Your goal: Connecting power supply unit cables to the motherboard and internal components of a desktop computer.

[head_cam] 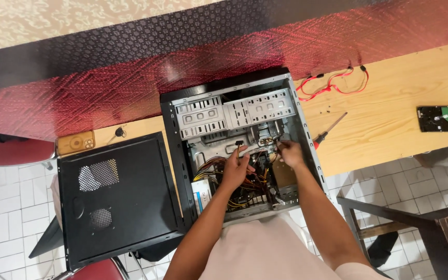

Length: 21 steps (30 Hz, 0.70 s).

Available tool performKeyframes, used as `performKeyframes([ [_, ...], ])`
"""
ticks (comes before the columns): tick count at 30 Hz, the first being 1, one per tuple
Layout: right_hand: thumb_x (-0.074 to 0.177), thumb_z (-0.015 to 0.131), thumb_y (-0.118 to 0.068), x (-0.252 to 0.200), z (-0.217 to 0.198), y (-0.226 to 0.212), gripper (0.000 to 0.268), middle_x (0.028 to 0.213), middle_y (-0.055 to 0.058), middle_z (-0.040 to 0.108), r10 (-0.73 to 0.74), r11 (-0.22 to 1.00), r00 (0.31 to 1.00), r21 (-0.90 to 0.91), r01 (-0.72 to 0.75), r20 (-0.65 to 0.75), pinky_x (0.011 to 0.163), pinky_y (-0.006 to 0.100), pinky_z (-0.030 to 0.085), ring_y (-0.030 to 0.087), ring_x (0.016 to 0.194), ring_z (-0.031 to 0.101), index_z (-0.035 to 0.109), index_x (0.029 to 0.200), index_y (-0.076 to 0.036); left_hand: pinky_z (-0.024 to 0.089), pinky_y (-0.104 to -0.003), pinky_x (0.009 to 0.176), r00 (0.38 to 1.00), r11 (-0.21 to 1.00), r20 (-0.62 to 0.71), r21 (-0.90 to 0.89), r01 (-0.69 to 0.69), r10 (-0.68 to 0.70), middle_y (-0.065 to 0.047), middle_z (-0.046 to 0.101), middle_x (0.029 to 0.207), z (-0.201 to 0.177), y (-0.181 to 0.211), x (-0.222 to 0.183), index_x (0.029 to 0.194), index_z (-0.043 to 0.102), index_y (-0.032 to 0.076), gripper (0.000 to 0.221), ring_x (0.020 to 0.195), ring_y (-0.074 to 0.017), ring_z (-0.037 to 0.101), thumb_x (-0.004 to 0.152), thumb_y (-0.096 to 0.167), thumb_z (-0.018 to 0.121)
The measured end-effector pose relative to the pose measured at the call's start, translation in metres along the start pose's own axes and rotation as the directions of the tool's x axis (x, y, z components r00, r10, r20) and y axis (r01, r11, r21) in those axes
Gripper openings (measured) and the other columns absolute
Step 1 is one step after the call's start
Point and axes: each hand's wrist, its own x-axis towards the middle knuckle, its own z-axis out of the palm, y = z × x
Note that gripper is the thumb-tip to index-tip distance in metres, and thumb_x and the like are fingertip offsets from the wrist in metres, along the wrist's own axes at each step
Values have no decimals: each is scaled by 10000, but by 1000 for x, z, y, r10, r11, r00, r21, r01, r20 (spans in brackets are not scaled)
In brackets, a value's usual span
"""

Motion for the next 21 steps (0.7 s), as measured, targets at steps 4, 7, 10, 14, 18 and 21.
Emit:
performKeyframes([
  [4, 986, 673, -223, 13, 5, 14, 288, 752, 202, 735, -87, 994, 996, -75, 84, -36, 570, 393, 616, 256, 604, 720, 753, 1085, 36, 603, -319, 669, 1000, 999, -5, 35, 4, -4, -146, 741, 742, 0, 13, -4, 1467, 460, -26, 437, 694, -193, 724, 1134, 256, 459],
  [7, 1035, 620, -276, -7, 0, -1, 301, 940, 194, 773, -158, 936, 987, -323, 138, -34, 774, 481, 603, 360, 950, 748, 765, 1112, -24, 603, -323, 669, 1000, 999, -18, 41, 9, -9, -145, 740, 746, 1, 12, -4, 1464, 466, -19, 435, 704, -195, 725, 1134, 265, 460],
  [10, 1067, 579, -273, 14, 13, 25, 325, 974, 193, 777, -218, 865, 976, -466, 185, -16, 829, 459, 604, 359, 1002, 745, 754, 1128, -6, 610, -334, 660, 999, 999, -30, 49, 14, -12, -146, 739, 736, 1, 12, -6, 1462, 471, -15, 431, 701, -209, 733, 1133, 264, 460],
  [14, 998, 650, -196, 36, 25, 41, 286, 1028, 201, 776, -175, 826, 985, -543, 153, 11, 829, 464, 628, 361, 1038, 740, 723, 1191, 3, 601, -351, 667, 1000, 999, -26, 54, -2, 4, -158, 730, 735, -1, 13, -7, 1457, 473, -24, 415, 708, -224, 730, 1134, 235, 455],
  [18, 938, 678, -107, 20, 23, 26, 338, 1105, 260, 755, -147, 794, 989, -594, 132, 24, 825, 486, 635, 379, 1058, 732, 693, 1238, 47, 609, -351, 674, 1000, 998, -17, 56, 3, -2, -165, 733, 739, -1, 13, -7, 1454, 477, -19, 408, 710, -228, 732, 1132, 231, 464],
  [21, 926, 685, -86, 28, 23, 30, 362, 1127, 293, 740, -144, 786, 989, -605, 129, 25, 825, 499, 635, 407, 1080, 721, 679, 1248, 79, 613, -352, 672, 1000, 998, -16, 61, 5, -4, -165, 734, 740, -2, 15, -8, 1453, 479, -17, 406, 708, -227, 732, 1132, 230, 464],
])
